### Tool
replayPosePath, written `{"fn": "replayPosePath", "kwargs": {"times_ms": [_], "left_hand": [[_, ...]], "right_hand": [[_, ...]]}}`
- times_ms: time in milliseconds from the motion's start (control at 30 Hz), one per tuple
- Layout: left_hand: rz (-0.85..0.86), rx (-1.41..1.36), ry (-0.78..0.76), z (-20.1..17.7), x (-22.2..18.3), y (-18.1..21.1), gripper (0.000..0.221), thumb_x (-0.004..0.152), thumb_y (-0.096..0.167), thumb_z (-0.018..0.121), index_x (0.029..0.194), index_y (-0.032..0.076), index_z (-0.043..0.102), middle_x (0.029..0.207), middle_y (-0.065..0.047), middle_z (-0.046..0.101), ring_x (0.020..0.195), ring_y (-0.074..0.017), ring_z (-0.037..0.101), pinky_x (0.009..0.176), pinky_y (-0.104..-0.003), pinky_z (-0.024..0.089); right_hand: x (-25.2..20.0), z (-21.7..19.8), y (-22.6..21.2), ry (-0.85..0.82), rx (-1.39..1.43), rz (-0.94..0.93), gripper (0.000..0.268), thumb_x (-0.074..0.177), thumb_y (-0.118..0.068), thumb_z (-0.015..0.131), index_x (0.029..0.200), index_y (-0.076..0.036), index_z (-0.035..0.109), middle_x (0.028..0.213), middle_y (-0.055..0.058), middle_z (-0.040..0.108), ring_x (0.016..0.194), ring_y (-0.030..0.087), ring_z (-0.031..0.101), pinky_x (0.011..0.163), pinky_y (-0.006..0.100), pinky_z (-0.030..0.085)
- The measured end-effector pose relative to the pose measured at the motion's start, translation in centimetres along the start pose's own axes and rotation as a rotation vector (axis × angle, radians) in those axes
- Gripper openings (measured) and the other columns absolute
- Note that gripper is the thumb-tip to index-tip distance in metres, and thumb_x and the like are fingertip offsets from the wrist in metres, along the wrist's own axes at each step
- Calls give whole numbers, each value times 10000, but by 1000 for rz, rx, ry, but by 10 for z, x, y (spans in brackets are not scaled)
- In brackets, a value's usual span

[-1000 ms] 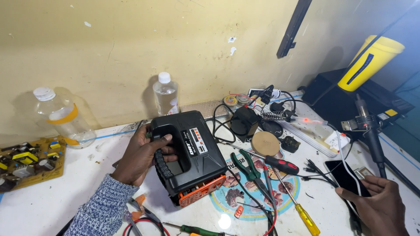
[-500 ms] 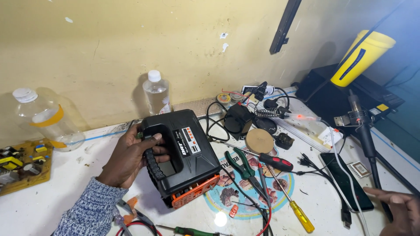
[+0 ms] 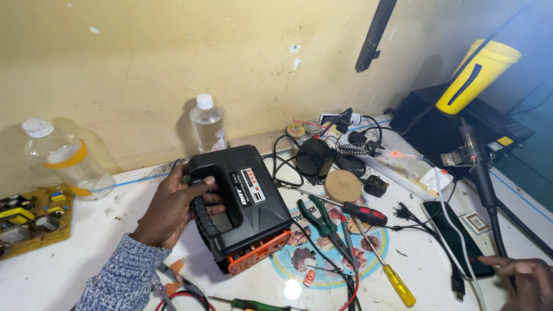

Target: Repairing an electronic device by using a screwdriver to adjust internal circuit boards and manage wiring.

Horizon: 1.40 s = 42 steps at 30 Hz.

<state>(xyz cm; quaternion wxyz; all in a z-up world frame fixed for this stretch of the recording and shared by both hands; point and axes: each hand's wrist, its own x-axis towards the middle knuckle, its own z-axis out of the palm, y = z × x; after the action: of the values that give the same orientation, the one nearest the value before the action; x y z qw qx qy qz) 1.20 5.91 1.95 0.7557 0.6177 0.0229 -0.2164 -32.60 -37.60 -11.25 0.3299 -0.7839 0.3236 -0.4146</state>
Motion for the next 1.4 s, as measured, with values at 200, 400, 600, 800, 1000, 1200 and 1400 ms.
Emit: {"fn": "replayPosePath", "kwargs": {"times_ms": [200,400,600,800,1000,1200,1400], "left_hand": [[2,-8,-5,0,0,0,397,925,45,646,1298,84,516,1058,-242,691,816,-361,664,748,-525,618],[10,-39,-3,-2,2,-3,365,939,63,644,1282,80,520,1021,-242,682,772,-329,644,713,-505,623],[27,-58,-49,-9,8,-10,421,932,90,646,1337,83,533,967,-228,661,779,-340,677,707,-492,629],[18,-79,-64,-16,14,-15,460,942,80,643,1379,118,501,976,-211,666,766,-328,673,692,-485,629],[12,-113,-50,-15,14,-15,473,932,55,635,1382,125,510,962,-236,688,744,-368,686,691,-507,619],[36,-98,-44,-10,8,-9,664,924,50,605,1539,254,457,992,-242,683,777,-377,685,704,-508,604],[16,-125,-50,-12,10,-8,643,907,40,627,1506,212,466,937,-245,678,767,-396,688,722,-560,619]], "right_hand": [[-7,13,-31,56,-446,-43,450,1234,-128,373,936,69,647,1043,187,780,1101,294,524,814,392,475],[145,-74,285,-801,237,-552,1484,293,-254,1152,1544,-320,357,1546,22,469,1412,367,593,1172,652,572],[23,24,-80,-269,54,-129,479,1224,-275,323,1079,32,661,1250,210,748,665,324,703,255,384,483],[-14,103,-233,-259,303,-276,326,1009,-111,452,865,67,685,899,197,761,876,304,746,839,403,566],[-24,152,-265,-664,201,-123,457,877,-417,551,1222,-190,746,1244,33,770,1067,185,716,876,374,559],[-55,165,-275,-921,272,21,819,810,-519,656,1566,-277,452,1550,-38,584,1401,123,562,1098,340,448],[-49,163,-265,-964,228,85,836,798,-562,626,1578,-345,419,1677,-64,424,1531,193,417,1160,484,433]]}}
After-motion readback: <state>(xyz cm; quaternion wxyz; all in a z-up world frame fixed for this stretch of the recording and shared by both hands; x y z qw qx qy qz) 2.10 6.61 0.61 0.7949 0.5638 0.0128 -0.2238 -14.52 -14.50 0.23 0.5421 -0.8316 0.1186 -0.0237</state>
